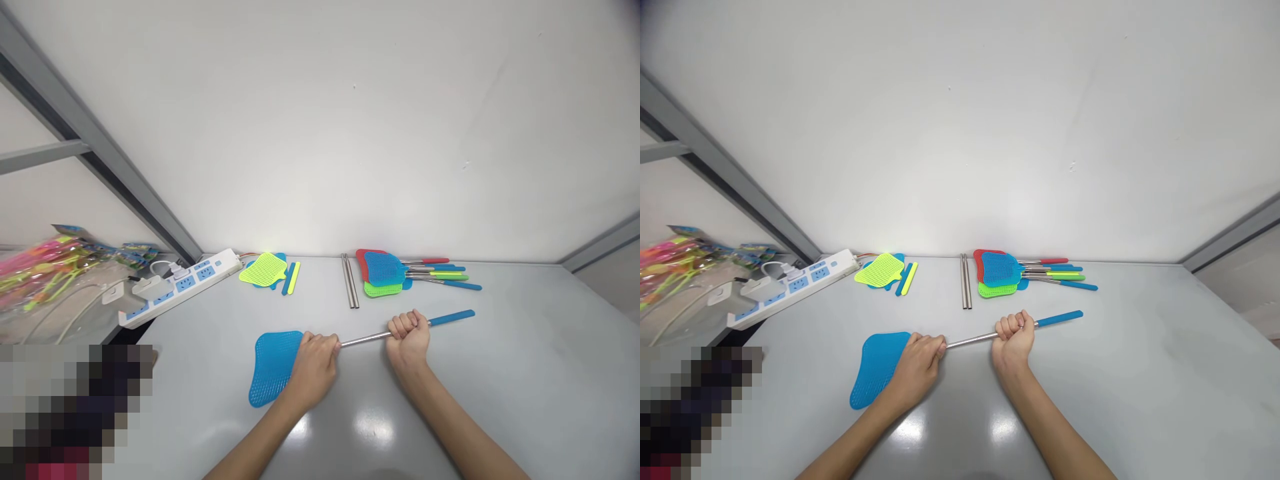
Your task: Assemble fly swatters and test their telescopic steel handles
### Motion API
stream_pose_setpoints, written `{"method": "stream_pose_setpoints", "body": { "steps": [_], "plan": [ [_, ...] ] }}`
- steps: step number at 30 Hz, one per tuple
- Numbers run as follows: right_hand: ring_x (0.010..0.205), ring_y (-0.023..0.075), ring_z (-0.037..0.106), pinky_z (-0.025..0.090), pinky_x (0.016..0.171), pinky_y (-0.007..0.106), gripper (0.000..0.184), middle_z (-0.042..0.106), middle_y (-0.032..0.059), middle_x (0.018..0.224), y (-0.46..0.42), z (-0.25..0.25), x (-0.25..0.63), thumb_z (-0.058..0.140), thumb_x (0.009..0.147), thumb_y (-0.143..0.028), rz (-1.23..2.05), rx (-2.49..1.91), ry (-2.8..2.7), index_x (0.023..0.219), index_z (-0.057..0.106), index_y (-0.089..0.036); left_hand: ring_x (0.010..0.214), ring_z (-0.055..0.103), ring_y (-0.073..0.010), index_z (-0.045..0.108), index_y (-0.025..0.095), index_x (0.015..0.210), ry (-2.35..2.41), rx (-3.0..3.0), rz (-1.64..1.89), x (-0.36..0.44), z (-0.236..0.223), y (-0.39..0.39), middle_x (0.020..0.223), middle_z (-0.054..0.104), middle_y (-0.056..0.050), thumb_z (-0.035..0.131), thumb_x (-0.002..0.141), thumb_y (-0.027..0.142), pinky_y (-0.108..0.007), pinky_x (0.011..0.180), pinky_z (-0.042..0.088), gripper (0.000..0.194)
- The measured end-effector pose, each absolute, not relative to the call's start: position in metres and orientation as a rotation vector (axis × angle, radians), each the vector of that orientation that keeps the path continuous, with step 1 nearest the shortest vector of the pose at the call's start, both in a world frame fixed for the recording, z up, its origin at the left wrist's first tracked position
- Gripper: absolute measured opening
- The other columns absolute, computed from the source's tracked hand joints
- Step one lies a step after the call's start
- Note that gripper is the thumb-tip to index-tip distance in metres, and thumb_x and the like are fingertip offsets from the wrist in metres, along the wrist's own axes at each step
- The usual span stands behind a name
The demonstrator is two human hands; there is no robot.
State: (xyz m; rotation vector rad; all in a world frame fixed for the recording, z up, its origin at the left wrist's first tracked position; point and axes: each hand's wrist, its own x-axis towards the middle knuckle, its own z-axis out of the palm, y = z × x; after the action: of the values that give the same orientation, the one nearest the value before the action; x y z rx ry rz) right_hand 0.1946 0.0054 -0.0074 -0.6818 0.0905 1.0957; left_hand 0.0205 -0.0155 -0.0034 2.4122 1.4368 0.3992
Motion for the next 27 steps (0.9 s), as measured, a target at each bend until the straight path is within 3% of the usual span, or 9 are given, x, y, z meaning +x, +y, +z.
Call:
{"method": "stream_pose_setpoints", "body": {
  "steps": [27],
  "plan": [
    [0.031, 0.0055, 0.010, 0.009, 0.030, 0.022, 0.031, 0.015, -0.0100, 0.035, 0.0024, -0.0087, 0.1873, 0.044, 0.070, -0.020, 1.120, -0.654, 0.144, 0.051, 0.020, -0.019, 0.057, 0.044, -0.0130, 0.041, 0.017, 0.063, 1.490, 2.449, 0.384, 0.0278, -0.0061, -0.0213, 0.058, 0.052, 0.001, 0.020, 0.085, 0.019, -0.029, 0.063, 0.025, 0.031]
  ]
}}
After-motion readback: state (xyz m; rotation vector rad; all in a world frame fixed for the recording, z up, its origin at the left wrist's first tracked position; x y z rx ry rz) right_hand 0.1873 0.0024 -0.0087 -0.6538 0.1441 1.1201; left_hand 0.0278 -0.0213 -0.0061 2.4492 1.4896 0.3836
